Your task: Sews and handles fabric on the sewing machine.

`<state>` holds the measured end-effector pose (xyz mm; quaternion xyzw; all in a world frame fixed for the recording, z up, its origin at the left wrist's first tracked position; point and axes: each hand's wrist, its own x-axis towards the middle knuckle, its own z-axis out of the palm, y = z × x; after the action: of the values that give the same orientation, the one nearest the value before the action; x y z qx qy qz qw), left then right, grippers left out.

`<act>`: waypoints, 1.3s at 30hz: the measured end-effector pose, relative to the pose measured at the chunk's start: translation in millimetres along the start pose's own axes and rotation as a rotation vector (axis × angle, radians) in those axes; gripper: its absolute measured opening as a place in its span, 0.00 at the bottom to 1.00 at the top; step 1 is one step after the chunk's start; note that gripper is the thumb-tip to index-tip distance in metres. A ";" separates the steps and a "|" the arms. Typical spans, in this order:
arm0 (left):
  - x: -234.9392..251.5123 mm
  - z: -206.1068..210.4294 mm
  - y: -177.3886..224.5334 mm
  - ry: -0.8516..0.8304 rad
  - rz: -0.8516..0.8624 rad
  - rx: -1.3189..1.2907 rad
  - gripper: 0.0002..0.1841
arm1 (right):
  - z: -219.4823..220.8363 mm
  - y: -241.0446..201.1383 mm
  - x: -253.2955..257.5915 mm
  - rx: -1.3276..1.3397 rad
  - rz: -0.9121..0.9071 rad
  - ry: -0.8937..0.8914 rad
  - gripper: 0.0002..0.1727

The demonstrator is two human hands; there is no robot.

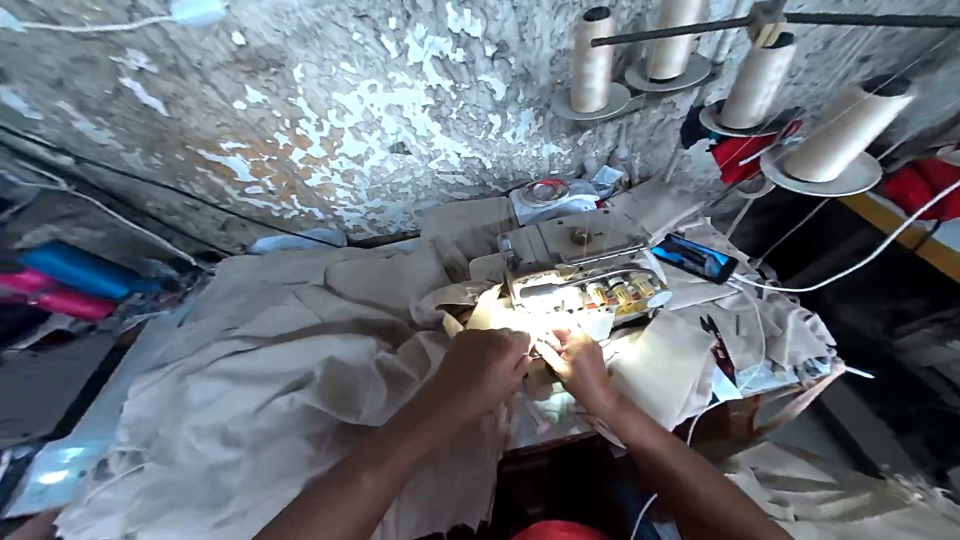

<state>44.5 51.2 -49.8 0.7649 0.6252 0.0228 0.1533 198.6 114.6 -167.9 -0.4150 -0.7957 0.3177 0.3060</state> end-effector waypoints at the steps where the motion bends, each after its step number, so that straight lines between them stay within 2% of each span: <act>1: 0.6 1.9 2.0 0.010 0.041 0.012 0.13 | -6.1 -2.1 4.9 -0.020 -0.009 -0.090 0.14; 3: 2.0 2.1 2.6 0.010 0.083 0.036 0.13 | -7.4 2.4 5.2 -0.041 -0.096 -0.134 0.12; 5: 3.5 -4.7 -0.7 -0.026 0.037 0.033 0.15 | -0.8 15.2 -4.5 -0.014 -0.166 -0.056 0.10; 8: 2.5 -8.0 -6.2 -0.036 -0.006 -0.039 0.14 | 15.4 33.6 -21.6 0.093 -0.144 0.047 0.09; 12: -16.7 43.8 18.6 0.123 0.114 -0.127 0.14 | 26.6 40.6 -32.7 0.094 -0.103 0.129 0.09; 16: -25.7 96.2 41.7 0.307 0.054 -0.038 0.12 | 30.5 45.0 -32.2 0.087 -0.110 0.167 0.10; 22: -12.5 108.6 40.1 0.366 -0.011 0.008 0.11 | 39.2 48.4 -28.9 0.068 -0.131 0.244 0.10; 29: 7.0 107.1 33.6 0.306 -0.126 0.005 0.13 | 39.9 50.8 -28.8 0.065 -0.131 0.254 0.09; 33: 15.9 95.9 33.3 0.100 -0.208 -0.004 0.18 | 37.9 47.8 -28.4 0.007 -0.130 0.252 0.08; 39: 23.0 96.0 31.4 0.075 -0.221 0.015 0.20 | 34.9 54.5 -27.8 -0.025 -0.145 0.215 0.09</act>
<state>101.1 48.3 -136.5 0.6910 0.7113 0.0297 0.1257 210.8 106.7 -236.9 -0.3920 -0.7901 0.2386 0.4064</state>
